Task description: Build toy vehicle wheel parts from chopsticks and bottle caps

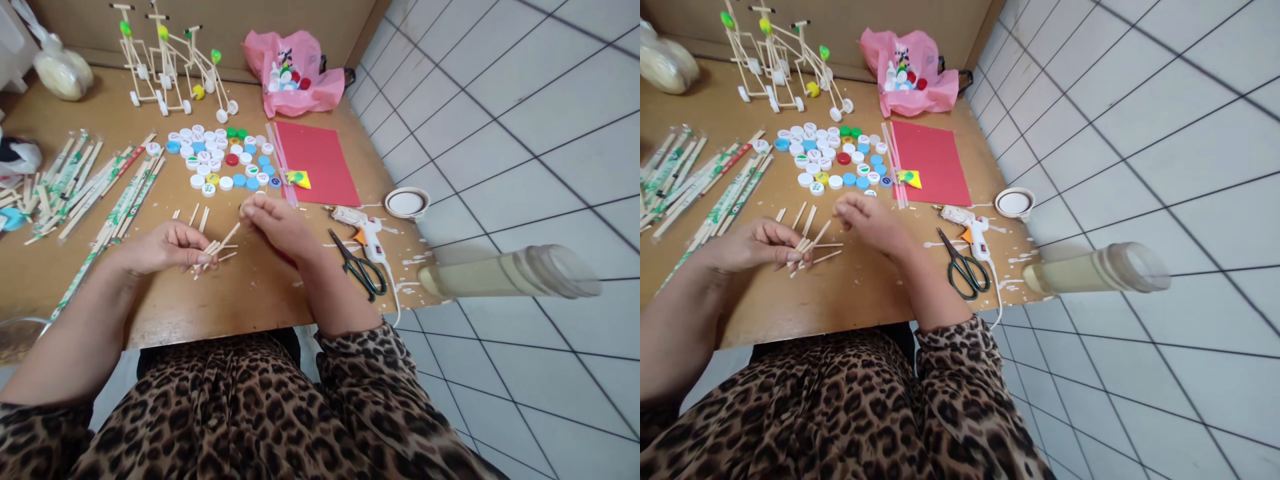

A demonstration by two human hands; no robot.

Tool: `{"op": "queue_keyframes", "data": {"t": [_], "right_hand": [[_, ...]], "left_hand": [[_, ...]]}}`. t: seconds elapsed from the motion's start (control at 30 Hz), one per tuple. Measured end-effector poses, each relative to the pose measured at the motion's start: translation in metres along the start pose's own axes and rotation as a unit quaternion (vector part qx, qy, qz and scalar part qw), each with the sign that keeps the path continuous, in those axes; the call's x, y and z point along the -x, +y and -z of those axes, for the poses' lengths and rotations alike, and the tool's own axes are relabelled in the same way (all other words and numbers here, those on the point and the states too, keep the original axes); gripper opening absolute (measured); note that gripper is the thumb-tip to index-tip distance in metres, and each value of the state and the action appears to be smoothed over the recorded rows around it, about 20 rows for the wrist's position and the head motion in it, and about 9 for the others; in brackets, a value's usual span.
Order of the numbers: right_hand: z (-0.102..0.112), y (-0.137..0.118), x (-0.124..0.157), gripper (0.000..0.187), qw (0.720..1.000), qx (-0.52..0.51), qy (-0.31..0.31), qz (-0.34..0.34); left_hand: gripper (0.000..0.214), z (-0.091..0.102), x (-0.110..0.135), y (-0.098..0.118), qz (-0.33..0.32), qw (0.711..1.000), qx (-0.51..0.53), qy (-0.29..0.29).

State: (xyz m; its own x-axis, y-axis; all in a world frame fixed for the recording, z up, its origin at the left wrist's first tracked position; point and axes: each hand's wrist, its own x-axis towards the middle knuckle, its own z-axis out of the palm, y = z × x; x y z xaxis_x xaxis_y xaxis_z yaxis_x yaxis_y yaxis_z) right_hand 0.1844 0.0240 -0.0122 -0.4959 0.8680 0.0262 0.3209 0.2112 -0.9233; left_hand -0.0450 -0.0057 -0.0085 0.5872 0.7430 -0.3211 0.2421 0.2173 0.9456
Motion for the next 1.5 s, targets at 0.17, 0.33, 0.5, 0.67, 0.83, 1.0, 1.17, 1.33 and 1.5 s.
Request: {"op": "queue_keyframes", "data": {"t": [0.17, 0.33, 0.5, 0.67, 0.83, 1.0, 1.17, 1.33, 1.5], "right_hand": [[0.009, -0.006, 0.005, 0.023, 0.983, 0.109, 0.113, 0.095], [0.001, -0.028, 0.01, 0.015, 0.925, 0.343, -0.002, 0.163], [-0.006, -0.029, 0.004, 0.027, 0.891, 0.436, -0.044, 0.118], [0.016, -0.021, 0.007, 0.026, 0.902, 0.426, -0.016, 0.064], [0.018, -0.01, 0.007, 0.015, 0.968, 0.234, 0.094, 0.012], [-0.019, -0.005, -0.007, 0.009, 0.996, -0.063, 0.038, -0.057], [-0.045, 0.004, -0.018, 0.021, 0.977, -0.204, 0.007, -0.065], [-0.052, 0.017, -0.018, 0.03, 0.976, -0.216, -0.008, -0.01], [-0.054, 0.03, -0.02, 0.037, 0.979, -0.201, -0.021, 0.01]], "left_hand": [[0.022, 0.001, -0.002, -0.001, 0.0, 1.0, -0.005, 0.019], [0.023, 0.002, -0.004, -0.003, -0.001, 0.999, -0.014, 0.031], [0.019, 0.0, -0.004, -0.003, 0.007, 0.998, 0.006, 0.066], [0.019, 0.002, -0.007, -0.004, 0.008, 0.973, 0.128, 0.192], [0.021, 0.004, -0.013, -0.01, -0.004, 0.937, 0.21, 0.28], [0.026, -0.001, -0.017, -0.011, -0.019, 0.937, 0.215, 0.274], [0.03, -0.006, -0.018, -0.005, -0.017, 0.934, 0.229, 0.272], [0.03, -0.01, -0.019, -0.002, -0.008, 0.93, 0.252, 0.267], [0.027, -0.012, -0.019, -0.003, 0.005, 0.932, 0.255, 0.258]]}}
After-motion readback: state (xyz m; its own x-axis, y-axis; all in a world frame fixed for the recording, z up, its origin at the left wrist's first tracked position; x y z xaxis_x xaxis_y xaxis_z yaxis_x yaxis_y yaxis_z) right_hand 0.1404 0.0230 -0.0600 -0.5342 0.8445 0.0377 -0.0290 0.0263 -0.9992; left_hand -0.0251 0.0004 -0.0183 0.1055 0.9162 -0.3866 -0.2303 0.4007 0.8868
